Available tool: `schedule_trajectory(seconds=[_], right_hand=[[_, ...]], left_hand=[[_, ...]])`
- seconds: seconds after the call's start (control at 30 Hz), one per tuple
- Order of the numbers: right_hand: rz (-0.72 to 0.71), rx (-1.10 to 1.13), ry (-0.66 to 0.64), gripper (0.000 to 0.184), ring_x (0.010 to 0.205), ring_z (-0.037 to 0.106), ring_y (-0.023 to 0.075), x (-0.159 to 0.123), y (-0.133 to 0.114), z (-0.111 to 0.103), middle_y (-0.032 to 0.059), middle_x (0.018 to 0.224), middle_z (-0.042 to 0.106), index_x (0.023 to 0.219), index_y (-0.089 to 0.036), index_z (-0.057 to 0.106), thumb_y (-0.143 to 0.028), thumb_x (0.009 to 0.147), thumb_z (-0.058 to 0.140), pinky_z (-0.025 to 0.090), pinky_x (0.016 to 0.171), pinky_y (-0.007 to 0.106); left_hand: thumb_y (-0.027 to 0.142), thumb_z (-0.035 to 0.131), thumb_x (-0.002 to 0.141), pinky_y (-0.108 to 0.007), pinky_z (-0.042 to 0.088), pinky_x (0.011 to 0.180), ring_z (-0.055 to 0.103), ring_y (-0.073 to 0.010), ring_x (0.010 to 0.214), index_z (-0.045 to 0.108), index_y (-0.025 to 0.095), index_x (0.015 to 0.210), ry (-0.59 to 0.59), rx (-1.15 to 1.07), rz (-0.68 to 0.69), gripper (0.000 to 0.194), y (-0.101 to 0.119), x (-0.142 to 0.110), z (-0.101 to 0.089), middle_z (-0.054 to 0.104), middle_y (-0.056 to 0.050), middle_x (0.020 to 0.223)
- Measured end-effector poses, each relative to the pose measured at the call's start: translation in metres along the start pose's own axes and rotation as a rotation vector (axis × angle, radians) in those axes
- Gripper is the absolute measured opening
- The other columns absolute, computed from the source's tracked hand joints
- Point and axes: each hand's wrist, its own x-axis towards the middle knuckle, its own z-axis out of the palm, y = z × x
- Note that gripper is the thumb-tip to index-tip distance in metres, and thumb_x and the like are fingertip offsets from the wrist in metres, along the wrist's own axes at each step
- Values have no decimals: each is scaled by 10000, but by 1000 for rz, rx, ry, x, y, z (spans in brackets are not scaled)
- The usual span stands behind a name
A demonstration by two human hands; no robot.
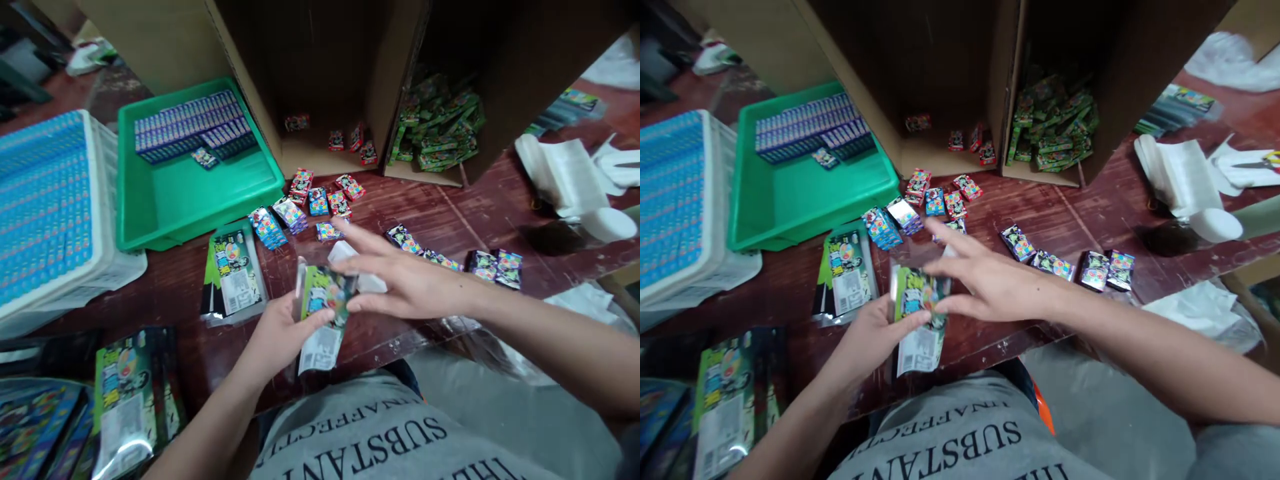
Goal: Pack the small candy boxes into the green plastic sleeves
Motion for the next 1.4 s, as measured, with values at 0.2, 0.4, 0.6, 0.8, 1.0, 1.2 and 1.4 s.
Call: schedule_trajectory(seconds=[0.2, 0.4, 0.6, 0.8, 1.0, 1.2, 1.4], right_hand=[[316, 117, 376, 282, 884, 695, 233, -8, 17, 91, 91, 1043, 727, 1170, -225, 621, -455, 1017, 563, 571, 804, 387], [314, 229, 525, 536, 972, 706, 239, -12, 27, 136, 118, 1201, 697, 1481, -247, 402, -410, 1007, 592, 578, 862, 403], [275, 418, 411, 314, 931, 680, 184, -10, 35, 126, 39, 1056, 699, 1287, -277, 603, -418, 1007, 592, 578, 833, 342], [111, 296, 414, 215, 1216, 634, 199, 7, 25, 123, 53, 1252, 707, 1196, -274, 696, -291, 1001, 607, 488, 1086, 425], [131, 306, 276, 154, 1068, 696, 193, 23, 13, 114, 36, 1119, 758, 1081, -279, 758, -339, 958, 688, 531, 999, 395], [430, 475, 208, 184, 740, 651, 153, 47, 5, 106, 22, 849, 737, 877, -202, 723, -384, 876, 745, 522, 716, 321], [504, 513, 151, 243, 710, 605, 133, 62, 12, 102, 23, 808, 730, 822, -194, 761, -434, 819, 797, 489, 680, 291]], left_hand=[[488, 727, 886, -336, 565, 839, 707, -223, 906, 728, 189, 1118, 200, -182, 30, 379, -33, -6, 10, 782, -54, 1039], [386, 689, 927, -302, 549, 847, 701, -197, 929, 524, 248, 1420, 407, -156, 228, 538, -47, -10, 12, 744, -68, 1140], [311, 733, 887, -325, 572, 843, 714, -216, 958, 601, 269, 1341, 159, -176, 162, 475, -53, -21, -17, 749, -76, 1152], [332, 726, 908, -366, 469, 1083, 638, -245, 1208, 772, 221, 1053, 363, -93, 251, 189, -54, -27, -43, 723, -81, 1255], [393, 789, 844, -326, 544, 883, 686, -216, 986, 763, 220, 1070, 347, -178, 158, 285, -49, -31, -52, 765, -71, 1076], [370, 807, 789, -305, 516, 818, 680, -190, 864, 758, 203, 920, 353, -66, 113, 218, -28, -25, -60, 766, -37, 902], [321, 780, 768, -304, 499, 801, 659, -165, 789, 762, 205, 767, 261, -41, 9, 117, -16, -14, -71, 762, -14, 813]])
